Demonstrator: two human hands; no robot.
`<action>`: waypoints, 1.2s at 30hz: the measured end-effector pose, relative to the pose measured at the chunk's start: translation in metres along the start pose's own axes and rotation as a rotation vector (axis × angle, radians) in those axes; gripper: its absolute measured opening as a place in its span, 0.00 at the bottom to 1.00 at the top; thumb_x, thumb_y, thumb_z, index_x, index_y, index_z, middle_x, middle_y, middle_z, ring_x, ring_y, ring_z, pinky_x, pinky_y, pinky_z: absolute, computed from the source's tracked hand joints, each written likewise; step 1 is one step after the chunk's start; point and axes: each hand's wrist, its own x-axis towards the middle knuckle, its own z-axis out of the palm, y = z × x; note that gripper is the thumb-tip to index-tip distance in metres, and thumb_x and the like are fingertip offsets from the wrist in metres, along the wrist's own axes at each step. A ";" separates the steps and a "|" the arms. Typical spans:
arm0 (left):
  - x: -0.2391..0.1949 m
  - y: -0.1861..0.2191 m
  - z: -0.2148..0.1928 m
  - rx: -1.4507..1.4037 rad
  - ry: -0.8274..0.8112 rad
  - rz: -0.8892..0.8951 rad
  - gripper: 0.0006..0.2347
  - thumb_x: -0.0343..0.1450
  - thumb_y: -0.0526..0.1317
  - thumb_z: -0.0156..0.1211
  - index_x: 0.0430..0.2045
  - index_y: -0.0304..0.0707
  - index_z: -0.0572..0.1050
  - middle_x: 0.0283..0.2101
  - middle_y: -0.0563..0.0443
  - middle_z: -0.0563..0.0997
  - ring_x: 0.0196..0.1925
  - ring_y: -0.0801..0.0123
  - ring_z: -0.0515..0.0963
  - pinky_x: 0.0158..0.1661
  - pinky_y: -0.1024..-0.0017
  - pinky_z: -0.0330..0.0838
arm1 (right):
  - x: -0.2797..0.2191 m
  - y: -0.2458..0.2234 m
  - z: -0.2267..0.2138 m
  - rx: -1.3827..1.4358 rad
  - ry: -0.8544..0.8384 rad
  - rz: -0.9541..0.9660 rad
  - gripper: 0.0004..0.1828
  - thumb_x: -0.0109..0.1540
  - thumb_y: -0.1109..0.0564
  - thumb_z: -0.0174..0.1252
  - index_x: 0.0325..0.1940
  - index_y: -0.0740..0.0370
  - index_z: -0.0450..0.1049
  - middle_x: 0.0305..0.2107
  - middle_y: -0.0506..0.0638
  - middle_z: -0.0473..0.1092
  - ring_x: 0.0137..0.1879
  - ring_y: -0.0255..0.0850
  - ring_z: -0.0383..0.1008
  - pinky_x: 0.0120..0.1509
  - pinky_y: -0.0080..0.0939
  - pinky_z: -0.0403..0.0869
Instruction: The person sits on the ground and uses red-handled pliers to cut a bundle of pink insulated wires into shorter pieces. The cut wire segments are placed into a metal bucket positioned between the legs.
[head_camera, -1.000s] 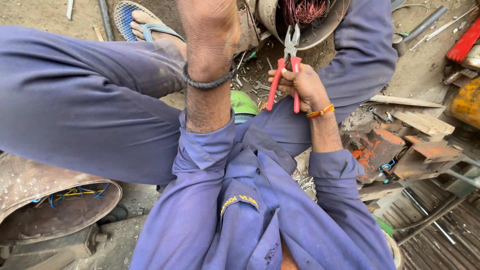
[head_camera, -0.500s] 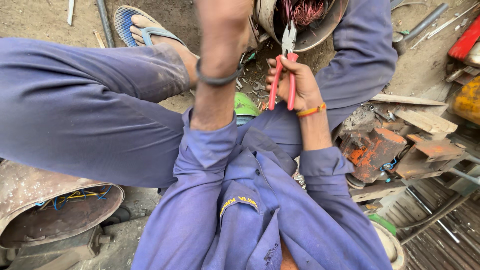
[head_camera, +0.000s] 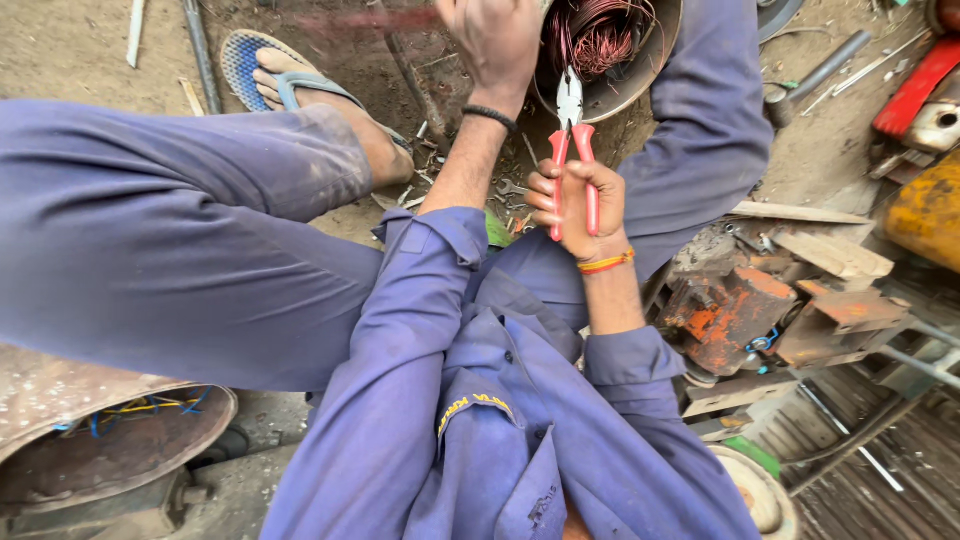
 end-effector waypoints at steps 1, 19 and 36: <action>-0.005 0.000 0.000 -0.010 0.019 -0.051 0.06 0.71 0.42 0.59 0.25 0.44 0.72 0.22 0.56 0.75 0.27 0.66 0.74 0.42 0.59 0.61 | 0.003 0.003 -0.001 0.035 0.019 -0.027 0.12 0.58 0.51 0.55 0.36 0.61 0.64 0.33 0.51 0.62 0.39 0.41 0.64 0.40 0.38 0.67; -0.021 0.040 0.003 -0.066 0.113 -0.192 0.11 0.76 0.47 0.55 0.32 0.40 0.71 0.27 0.46 0.78 0.32 0.53 0.78 0.42 0.61 0.66 | -0.025 -0.008 0.034 0.454 -0.122 0.104 0.15 0.65 0.51 0.54 0.44 0.64 0.60 0.28 0.44 0.54 0.26 0.30 0.49 0.29 0.31 0.54; -0.005 0.065 -0.028 -0.177 0.217 -0.129 0.10 0.71 0.46 0.60 0.29 0.39 0.74 0.30 0.49 0.78 0.33 0.59 0.76 0.40 0.58 0.66 | -0.265 0.068 0.081 -0.170 -0.211 -0.426 0.21 0.52 0.62 0.64 0.40 0.61 0.59 0.27 0.46 0.56 0.29 0.36 0.53 0.31 0.37 0.58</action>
